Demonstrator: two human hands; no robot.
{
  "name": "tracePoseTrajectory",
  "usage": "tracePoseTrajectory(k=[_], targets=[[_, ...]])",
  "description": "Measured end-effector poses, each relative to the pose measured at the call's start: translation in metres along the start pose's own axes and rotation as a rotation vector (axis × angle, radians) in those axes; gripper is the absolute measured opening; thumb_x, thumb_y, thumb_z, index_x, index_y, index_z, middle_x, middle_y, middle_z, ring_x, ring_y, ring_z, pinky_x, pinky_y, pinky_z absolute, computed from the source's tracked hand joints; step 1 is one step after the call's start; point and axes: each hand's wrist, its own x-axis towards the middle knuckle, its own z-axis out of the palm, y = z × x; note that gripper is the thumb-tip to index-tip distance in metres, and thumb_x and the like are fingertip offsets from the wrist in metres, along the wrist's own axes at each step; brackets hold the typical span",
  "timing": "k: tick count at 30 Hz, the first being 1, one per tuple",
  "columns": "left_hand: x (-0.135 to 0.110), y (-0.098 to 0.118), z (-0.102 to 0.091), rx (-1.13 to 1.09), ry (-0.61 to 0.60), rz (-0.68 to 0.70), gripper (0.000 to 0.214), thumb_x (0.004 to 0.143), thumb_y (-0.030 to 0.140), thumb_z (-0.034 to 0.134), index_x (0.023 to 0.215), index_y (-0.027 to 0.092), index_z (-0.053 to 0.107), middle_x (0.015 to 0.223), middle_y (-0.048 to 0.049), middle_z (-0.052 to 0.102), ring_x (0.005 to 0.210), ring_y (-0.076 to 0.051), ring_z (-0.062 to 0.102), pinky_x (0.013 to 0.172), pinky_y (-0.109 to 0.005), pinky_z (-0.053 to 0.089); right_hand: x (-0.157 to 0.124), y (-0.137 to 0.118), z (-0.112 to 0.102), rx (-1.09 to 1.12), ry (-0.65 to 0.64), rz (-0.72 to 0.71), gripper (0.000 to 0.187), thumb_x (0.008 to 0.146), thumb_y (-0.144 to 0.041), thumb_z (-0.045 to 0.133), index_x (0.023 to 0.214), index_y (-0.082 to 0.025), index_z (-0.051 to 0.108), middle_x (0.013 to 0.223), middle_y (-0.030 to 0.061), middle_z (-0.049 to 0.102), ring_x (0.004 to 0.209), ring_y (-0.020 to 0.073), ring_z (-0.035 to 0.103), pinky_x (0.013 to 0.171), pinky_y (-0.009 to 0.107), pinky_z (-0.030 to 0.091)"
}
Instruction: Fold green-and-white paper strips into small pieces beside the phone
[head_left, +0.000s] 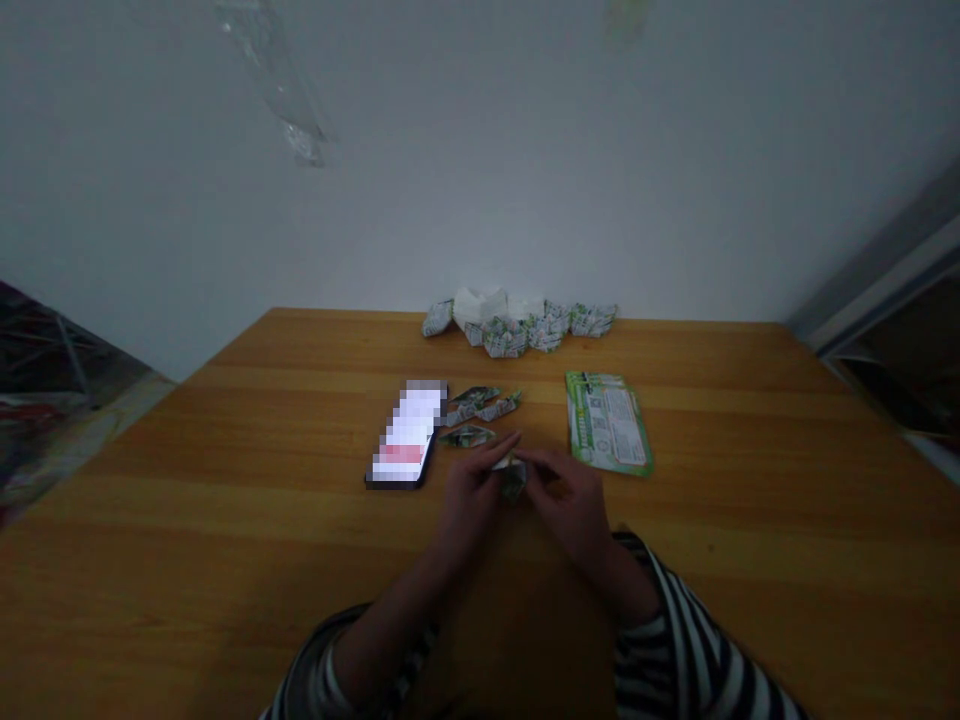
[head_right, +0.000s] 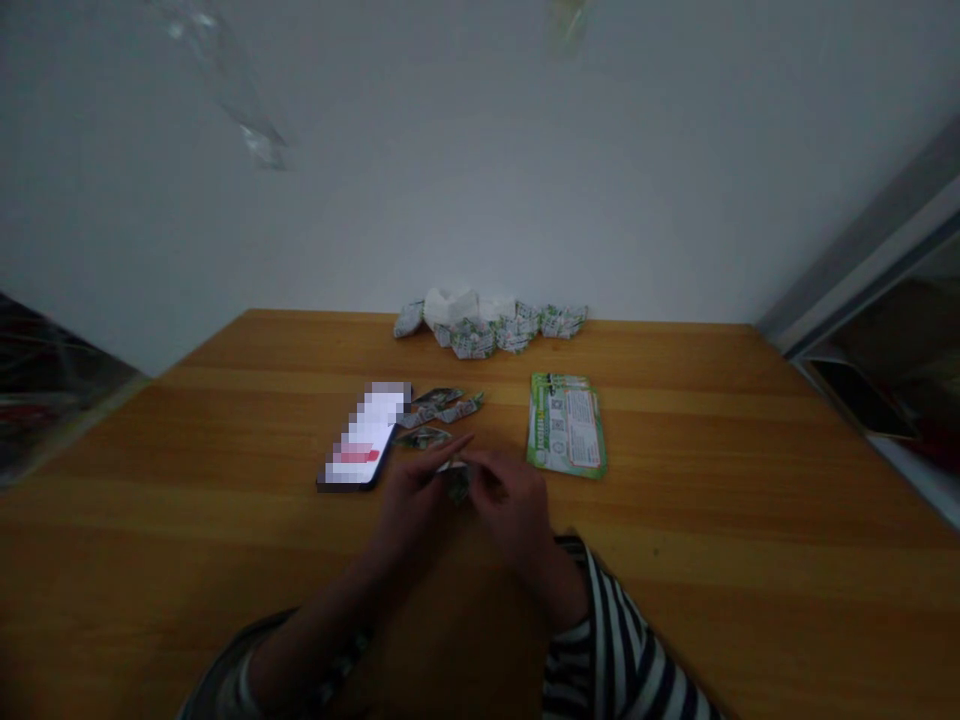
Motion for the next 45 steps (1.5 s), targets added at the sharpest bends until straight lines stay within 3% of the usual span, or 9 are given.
tracePoseTrajectory(k=[7, 11, 14, 17, 22, 26, 31, 37, 45], targets=[[-0.006, -0.001, 0.004, 0.098, -0.101, 0.034, 0.047, 0.082, 0.008, 0.051, 0.126, 0.02, 0.062, 0.127, -0.0081, 0.066, 0.116, -0.023, 0.062, 0.104, -0.045, 0.046, 0.002, -0.008, -0.002, -0.087, 0.114, -0.144, 0.019, 0.086, -0.015, 0.059, 0.098, -0.025, 0.071, 0.094, 0.0059, 0.067, 0.087, 0.0193, 0.064, 0.078, 0.034, 0.055], [-0.009, 0.003, 0.006, 0.137, -0.149, 0.047, 0.054, 0.084, 0.007, 0.049, 0.135, 0.022, 0.05, 0.127, -0.0084, 0.065, 0.113, -0.022, 0.063, 0.098, -0.04, 0.049, 0.0, -0.007, 0.0, -0.077, 0.18, -0.086, 0.015, 0.084, -0.013, 0.059, 0.088, -0.023, 0.067, 0.083, 0.0034, 0.067, 0.075, 0.0177, 0.064, 0.069, 0.031, 0.055], [-0.012, 0.004, 0.009, 0.15, -0.118, 0.043, 0.046, 0.083, 0.006, 0.048, 0.126, 0.022, 0.052, 0.115, -0.0077, 0.068, 0.102, -0.02, 0.065, 0.09, -0.036, 0.052, -0.002, -0.005, 0.004, -0.022, 0.232, 0.035, 0.011, 0.081, -0.013, 0.061, 0.086, -0.023, 0.062, 0.077, 0.0006, 0.064, 0.067, 0.0156, 0.063, 0.061, 0.027, 0.054], [-0.013, 0.003, 0.013, 0.048, -0.114, 0.013, 0.031, 0.081, 0.006, 0.048, 0.108, 0.021, 0.053, 0.102, -0.0055, 0.067, 0.09, -0.018, 0.066, 0.08, -0.031, 0.054, -0.004, -0.003, 0.004, 0.019, 0.234, 0.066, 0.013, 0.079, -0.011, 0.062, 0.085, -0.023, 0.059, 0.077, -0.0002, 0.063, 0.067, 0.015, 0.062, 0.061, 0.026, 0.053], [-0.012, 0.008, 0.015, -0.229, -0.135, -0.074, 0.024, 0.083, 0.012, 0.052, 0.103, 0.022, 0.044, 0.126, -0.009, 0.054, 0.097, -0.017, 0.063, 0.076, -0.026, 0.053, 0.0, -0.005, 0.001, 0.052, 0.213, 0.009, 0.015, 0.08, -0.008, 0.058, 0.08, -0.023, 0.059, 0.078, 0.0009, 0.061, 0.072, 0.0158, 0.06, 0.061, 0.025, 0.052], [-0.011, 0.008, 0.012, -0.333, -0.19, -0.13, 0.028, 0.081, 0.016, 0.058, 0.102, 0.023, 0.04, 0.115, -0.0061, 0.058, 0.091, -0.016, 0.063, 0.072, -0.025, 0.052, 0.003, -0.007, -0.001, 0.044, 0.151, -0.066, 0.02, 0.084, -0.007, 0.055, 0.088, -0.024, 0.065, 0.089, 0.0034, 0.065, 0.083, 0.0178, 0.063, 0.071, 0.03, 0.054], [-0.012, 0.006, 0.009, -0.097, -0.136, -0.047, 0.028, 0.082, 0.011, 0.052, 0.107, 0.022, 0.046, 0.116, -0.0087, 0.058, 0.101, -0.019, 0.06, 0.082, -0.031, 0.051, -0.001, -0.005, -0.002, -0.021, 0.089, -0.199, 0.026, 0.085, -0.008, 0.054, 0.09, -0.028, 0.071, 0.091, 0.004, 0.065, 0.085, 0.0181, 0.064, 0.072, 0.032, 0.053], [-0.012, 0.009, 0.006, 0.132, -0.158, 0.071, 0.036, 0.08, 0.003, 0.044, 0.11, 0.022, 0.052, 0.109, -0.0072, 0.061, 0.104, -0.021, 0.059, 0.09, -0.036, 0.048, 0.0, -0.007, -0.002, -0.042, 0.162, -0.17, 0.025, 0.082, -0.007, 0.055, 0.08, -0.026, 0.071, 0.089, 0.0042, 0.063, 0.08, 0.0177, 0.062, 0.069, 0.031, 0.052], [-0.01, 0.006, 0.008, 0.117, -0.049, 0.115, 0.037, 0.074, -0.002, 0.047, 0.104, 0.022, 0.049, 0.12, -0.0097, 0.048, 0.108, -0.021, 0.055, 0.085, -0.034, 0.051, 0.004, -0.011, -0.002, 0.041, 0.208, -0.106, 0.021, 0.079, -0.006, 0.056, 0.074, -0.023, 0.066, 0.085, 0.0034, 0.064, 0.08, 0.0187, 0.063, 0.072, 0.032, 0.052]])
